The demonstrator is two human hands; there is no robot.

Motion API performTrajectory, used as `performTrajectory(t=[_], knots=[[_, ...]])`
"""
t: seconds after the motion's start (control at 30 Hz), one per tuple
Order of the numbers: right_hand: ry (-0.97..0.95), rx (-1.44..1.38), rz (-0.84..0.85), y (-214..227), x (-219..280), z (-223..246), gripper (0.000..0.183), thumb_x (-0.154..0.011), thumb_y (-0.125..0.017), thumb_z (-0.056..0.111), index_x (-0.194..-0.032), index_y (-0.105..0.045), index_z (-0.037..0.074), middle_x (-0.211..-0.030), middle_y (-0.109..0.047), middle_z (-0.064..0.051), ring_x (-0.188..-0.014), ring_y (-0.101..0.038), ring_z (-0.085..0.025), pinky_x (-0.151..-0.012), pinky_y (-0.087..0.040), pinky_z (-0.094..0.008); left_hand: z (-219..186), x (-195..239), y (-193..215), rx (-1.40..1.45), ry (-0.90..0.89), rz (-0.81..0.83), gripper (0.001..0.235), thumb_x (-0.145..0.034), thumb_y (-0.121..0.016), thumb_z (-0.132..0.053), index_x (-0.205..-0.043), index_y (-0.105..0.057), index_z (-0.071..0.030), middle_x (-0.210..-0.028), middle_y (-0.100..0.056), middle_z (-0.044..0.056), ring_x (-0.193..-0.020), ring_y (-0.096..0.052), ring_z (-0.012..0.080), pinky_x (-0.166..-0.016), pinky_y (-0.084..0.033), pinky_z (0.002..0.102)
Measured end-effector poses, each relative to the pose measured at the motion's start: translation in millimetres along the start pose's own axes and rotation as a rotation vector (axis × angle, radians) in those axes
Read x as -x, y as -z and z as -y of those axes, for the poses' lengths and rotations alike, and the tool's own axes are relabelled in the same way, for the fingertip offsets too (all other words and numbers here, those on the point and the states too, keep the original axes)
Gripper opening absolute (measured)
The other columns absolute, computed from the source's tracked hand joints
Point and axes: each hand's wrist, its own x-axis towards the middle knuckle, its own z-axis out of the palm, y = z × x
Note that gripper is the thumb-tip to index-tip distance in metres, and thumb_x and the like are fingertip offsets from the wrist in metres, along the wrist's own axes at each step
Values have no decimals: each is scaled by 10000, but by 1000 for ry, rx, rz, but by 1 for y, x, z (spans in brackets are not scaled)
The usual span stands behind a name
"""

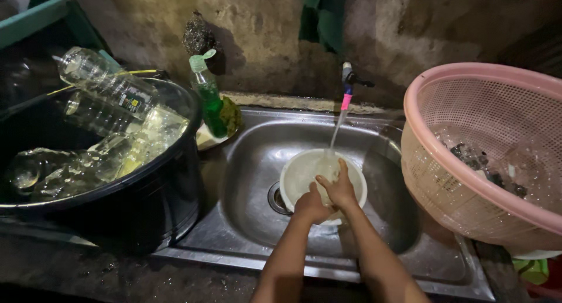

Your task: The person repeatedly rinses clear plastic bottles under running tap water in a kitchen sink. Each bottle is filled, shaken, and emptied into a white bowl, then placed into a black bucket. The process continues with multiple bottles in a repetitive sequence.

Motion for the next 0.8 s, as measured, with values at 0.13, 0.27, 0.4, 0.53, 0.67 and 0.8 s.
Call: performTrajectory(t=[0.13,0.27,0.4,0.53,0.67,0.8], knots=[[-114,-61,59,1,1,11,1205,-717,-893,296,-1618,-98,199,-1458,-497,-257,-1306,-554,-356,-1044,-484,-407,3,-3,-2,42,-30,-90,1153,-737,-874,-405,-1562,-181,6,-1181,-688,234,-1093,-681,380,-942,-543,436],[-50,-105,50,4,3,19,1209,-676,-920,192,-1613,-156,184,-1409,-530,-253,-1283,-563,-339,-1029,-501,-407,7,-5,-5,73,-50,-138,1029,-728,-885,-329,-1515,-292,-31,-1138,-722,233,-1080,-693,389,-932,-544,457],[-76,-99,55,7,7,26,1164,-686,-918,190,-1603,-202,188,-1380,-563,-216,-1256,-581,-323,-1019,-506,-403,4,-6,-3,46,-4,-137,1103,-731,-916,-328,-1539,-216,-56,-1164,-674,234,-1101,-664,396,-944,-530,461],[-103,-93,33,9,9,31,1177,-690,-912,184,-1613,-181,191,-1383,-562,-211,-1250,-585,-317,-1025,-499,-396,4,-6,-2,55,-8,-106,1165,-752,-894,-307,-1596,-131,-59,-1238,-635,242,-1158,-642,395,-984,-517,453],[-127,-60,3,10,9,32,1225,-667,-930,214,-1610,-151,131,-1378,-590,-218,-1231,-619,-294,-1033,-504,-381,9,-8,-9,124,-42,-173,1120,-747,-899,-211,-1564,-142,-90,-1487,-384,248,-1290,-510,430,-1048,-458,463],[-62,-60,-20,10,9,34,1181,-643,-945,246,-1549,-212,51,-1385,-598,-236,-1240,-632,-305,-1037,-512,-384,12,-13,-13,115,-110,-258,1066,-740,-772,-8,-1584,-122,-52,-1439,-412,259,-1325,-444,472,-1104,-408,467]])
